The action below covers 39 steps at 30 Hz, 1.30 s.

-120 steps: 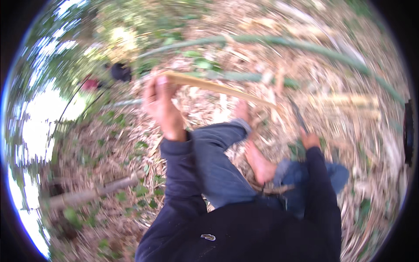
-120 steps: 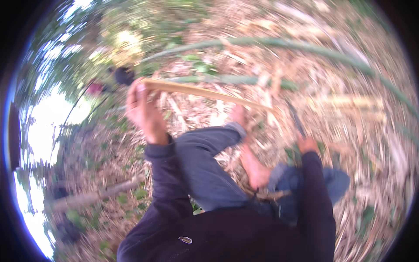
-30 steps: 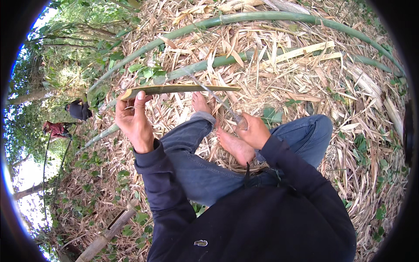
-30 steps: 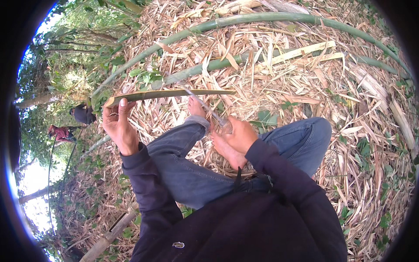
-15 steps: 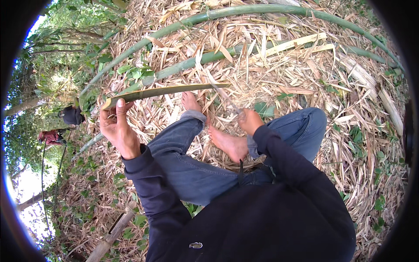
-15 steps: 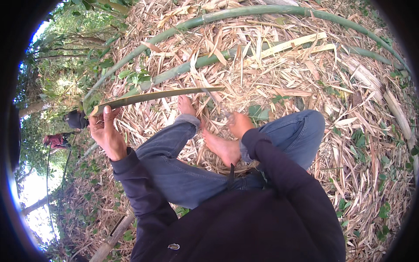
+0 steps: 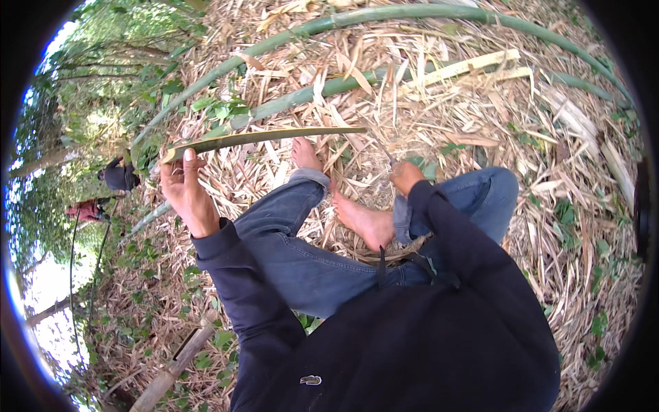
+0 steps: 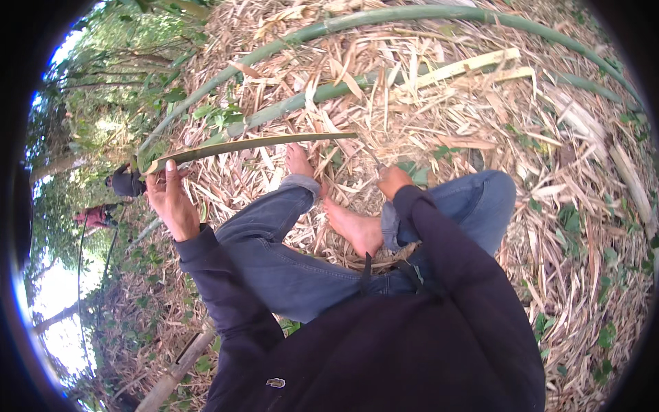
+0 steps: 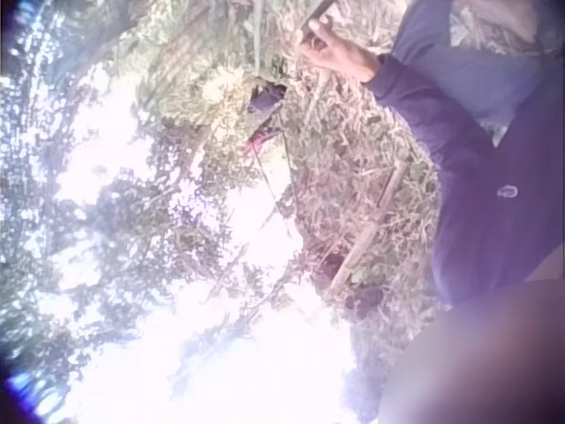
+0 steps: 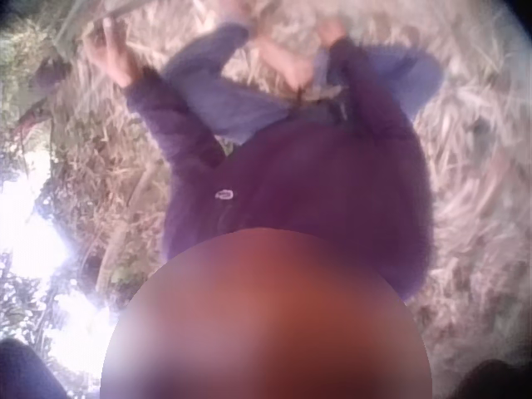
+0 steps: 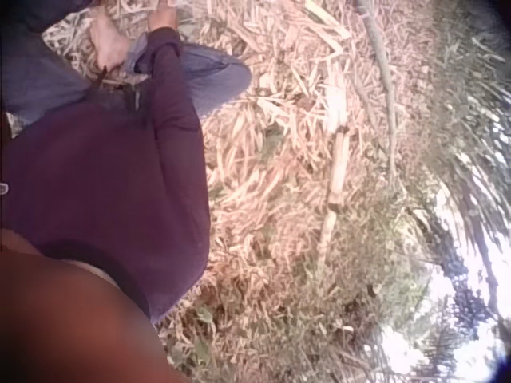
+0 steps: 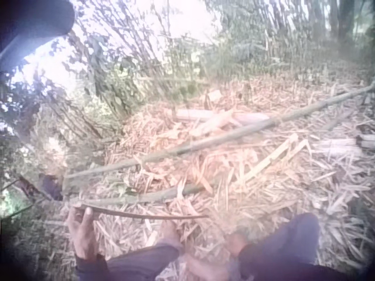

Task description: The person sits on the ground in a bamboo grove and uses a machete to split a long bamboo pole into thin strips. They hold the bamboo with one hand and strike it with the machete to separate the layers, occasionally inspecting the resulting strips.

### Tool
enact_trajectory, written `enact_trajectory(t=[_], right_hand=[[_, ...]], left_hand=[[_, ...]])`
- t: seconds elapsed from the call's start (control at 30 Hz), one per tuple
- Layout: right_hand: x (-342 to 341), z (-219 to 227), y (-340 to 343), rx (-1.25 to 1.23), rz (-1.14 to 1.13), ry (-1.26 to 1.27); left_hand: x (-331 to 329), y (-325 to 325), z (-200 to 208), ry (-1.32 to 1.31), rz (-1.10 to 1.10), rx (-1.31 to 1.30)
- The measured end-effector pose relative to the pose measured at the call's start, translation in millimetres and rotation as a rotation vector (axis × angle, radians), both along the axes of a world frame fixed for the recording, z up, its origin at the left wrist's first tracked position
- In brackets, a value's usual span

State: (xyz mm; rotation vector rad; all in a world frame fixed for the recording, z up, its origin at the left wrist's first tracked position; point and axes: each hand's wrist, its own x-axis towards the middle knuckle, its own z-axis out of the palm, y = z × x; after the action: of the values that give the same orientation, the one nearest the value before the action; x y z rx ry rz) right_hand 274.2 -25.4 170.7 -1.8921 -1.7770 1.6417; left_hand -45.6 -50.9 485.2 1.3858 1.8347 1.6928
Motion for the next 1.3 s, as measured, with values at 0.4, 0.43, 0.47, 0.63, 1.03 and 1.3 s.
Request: enact_trajectory(t=[0.4, 0.43, 0.47, 0.63, 1.03, 1.3], right_hand=[[-35.1, 160.8, -33.5, 0.384, 0.060, 0.607], [-32.2, 149.7, -38.4, 0.383, 0.025, 0.584], [-26.1, 131.1, -33.4, 0.434, 0.048, 0.500], [-4.0, 23.9, -27.7, 0.346, 0.088, 0.371], [36.6, -84.3, -0.8, 0.546, 0.302, 0.056], [24.3, 35.2, -23.5, 0.340, 0.133, 0.217]], left_hand=[[24.5, 2.9, 15.5, -0.027, -0.390, -0.001], [24.1, 2.2, 7.2, -0.093, -0.432, 0.007], [24.0, 6.5, 1.9, -0.111, -0.429, -0.003], [21.5, -27.2, -12.2, -0.138, -0.349, -0.028], [29.9, 15.3, -1.0, -0.023, -0.321, -0.035], [29.7, -29.6, -8.4, 0.049, -0.264, 0.035]])
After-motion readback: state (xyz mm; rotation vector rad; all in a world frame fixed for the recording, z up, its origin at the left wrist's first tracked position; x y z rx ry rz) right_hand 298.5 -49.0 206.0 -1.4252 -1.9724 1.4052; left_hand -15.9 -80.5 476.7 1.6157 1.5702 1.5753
